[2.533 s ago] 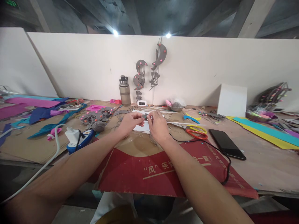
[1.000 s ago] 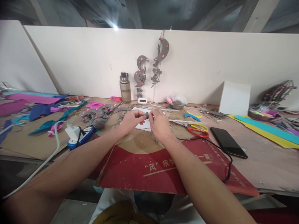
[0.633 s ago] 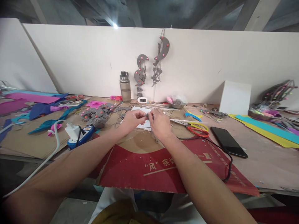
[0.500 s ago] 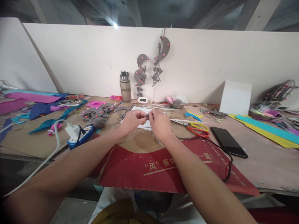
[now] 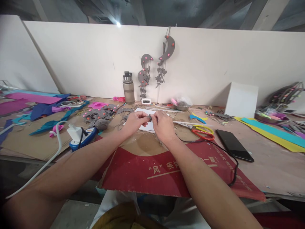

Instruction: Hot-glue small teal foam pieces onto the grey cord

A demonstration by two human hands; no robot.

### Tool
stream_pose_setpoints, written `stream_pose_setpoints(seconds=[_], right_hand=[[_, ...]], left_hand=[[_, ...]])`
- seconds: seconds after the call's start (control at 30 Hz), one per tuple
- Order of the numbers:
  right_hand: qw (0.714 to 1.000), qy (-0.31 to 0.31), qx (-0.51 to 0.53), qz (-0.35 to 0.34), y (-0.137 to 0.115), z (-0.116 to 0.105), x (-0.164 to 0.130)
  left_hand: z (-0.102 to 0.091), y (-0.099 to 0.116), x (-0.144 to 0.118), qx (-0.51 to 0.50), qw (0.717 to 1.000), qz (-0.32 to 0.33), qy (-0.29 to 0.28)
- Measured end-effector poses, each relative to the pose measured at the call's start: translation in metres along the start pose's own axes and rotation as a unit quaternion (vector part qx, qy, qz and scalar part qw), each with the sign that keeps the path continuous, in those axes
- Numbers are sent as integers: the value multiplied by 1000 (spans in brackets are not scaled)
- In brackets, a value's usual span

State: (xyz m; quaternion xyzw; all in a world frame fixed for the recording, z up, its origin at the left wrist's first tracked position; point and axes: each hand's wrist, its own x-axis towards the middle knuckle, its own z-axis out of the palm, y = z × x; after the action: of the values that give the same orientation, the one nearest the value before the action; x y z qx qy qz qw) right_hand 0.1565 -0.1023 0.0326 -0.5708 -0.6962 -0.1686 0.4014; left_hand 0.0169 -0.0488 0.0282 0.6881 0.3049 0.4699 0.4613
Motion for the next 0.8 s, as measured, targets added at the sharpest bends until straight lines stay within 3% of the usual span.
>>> stream_pose_setpoints(seconds=[0.37, 0.6, 0.8], right_hand=[[998, -18, -66, -17, -1, -1, -1], [999, -11, -51, 2, 0, 1, -1], [999, -15, -37, -10, 2, 1, -1]], left_hand=[[0, 3, -1, -44, 999, -11, 10], [-1, 0, 0, -65, 998, -14, -2], [-3, 3, 1, -68, 995, -21, -63]])
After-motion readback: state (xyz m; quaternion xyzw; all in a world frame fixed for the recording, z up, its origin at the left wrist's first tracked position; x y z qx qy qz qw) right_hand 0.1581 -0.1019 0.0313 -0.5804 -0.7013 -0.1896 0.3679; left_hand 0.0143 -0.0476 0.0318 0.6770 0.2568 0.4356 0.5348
